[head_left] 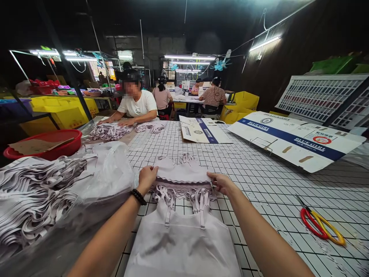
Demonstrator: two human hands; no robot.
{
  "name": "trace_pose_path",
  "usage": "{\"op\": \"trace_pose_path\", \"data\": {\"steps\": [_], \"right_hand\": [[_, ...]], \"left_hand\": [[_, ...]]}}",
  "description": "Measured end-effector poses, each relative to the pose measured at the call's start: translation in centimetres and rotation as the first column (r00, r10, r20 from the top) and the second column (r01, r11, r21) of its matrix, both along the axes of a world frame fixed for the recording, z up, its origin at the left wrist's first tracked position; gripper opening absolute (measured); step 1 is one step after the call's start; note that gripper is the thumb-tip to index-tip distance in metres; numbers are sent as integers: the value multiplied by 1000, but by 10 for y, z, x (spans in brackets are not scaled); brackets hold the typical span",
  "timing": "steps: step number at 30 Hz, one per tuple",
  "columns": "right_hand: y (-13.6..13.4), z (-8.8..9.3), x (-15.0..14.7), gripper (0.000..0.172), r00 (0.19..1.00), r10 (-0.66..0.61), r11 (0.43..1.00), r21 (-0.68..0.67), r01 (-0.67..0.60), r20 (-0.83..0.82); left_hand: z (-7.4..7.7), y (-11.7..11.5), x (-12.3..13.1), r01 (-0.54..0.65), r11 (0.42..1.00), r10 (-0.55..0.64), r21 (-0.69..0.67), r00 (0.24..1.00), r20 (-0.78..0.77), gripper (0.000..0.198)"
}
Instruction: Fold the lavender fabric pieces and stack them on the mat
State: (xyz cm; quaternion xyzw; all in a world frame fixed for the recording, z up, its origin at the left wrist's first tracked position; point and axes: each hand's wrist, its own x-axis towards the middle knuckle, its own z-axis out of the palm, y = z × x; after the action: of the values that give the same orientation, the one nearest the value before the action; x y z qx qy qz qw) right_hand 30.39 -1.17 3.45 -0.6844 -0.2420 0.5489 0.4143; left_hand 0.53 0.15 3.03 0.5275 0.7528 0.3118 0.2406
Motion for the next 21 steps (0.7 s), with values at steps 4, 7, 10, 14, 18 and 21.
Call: {"op": "trace_pose_path", "data": {"steps": [4, 7, 10, 14, 18, 21], "right_hand": [[3, 28, 11, 14, 980, -6, 994, 103, 27, -201], [-10, 52, 12, 10, 953, 39, 988, 156, 9, -301], [-44, 68, 9, 10, 951, 58, 984, 180, -2, -303], [-112, 65, 10, 16, 942, 121, 980, 191, -63, -312], [-182, 30, 10, 33, 955, 134, 989, 90, -114, -266], [-216, -6, 6, 40, 979, 108, 993, -24, -113, -173]], "left_hand": [[20, -2, 12, -181, 983, 117, 29, 741, 661, 16], [39, -14, 19, -244, 967, 162, -76, 359, 919, 11], [53, -43, 15, -206, 976, 135, -76, 290, 948, 9], [53, -104, -8, -36, 994, 113, -107, 391, 913, 7], [27, -170, -34, 148, 966, 100, -212, 546, 832, 27], [0, -204, -44, 199, 937, 98, -288, 641, 761, 41]]}}
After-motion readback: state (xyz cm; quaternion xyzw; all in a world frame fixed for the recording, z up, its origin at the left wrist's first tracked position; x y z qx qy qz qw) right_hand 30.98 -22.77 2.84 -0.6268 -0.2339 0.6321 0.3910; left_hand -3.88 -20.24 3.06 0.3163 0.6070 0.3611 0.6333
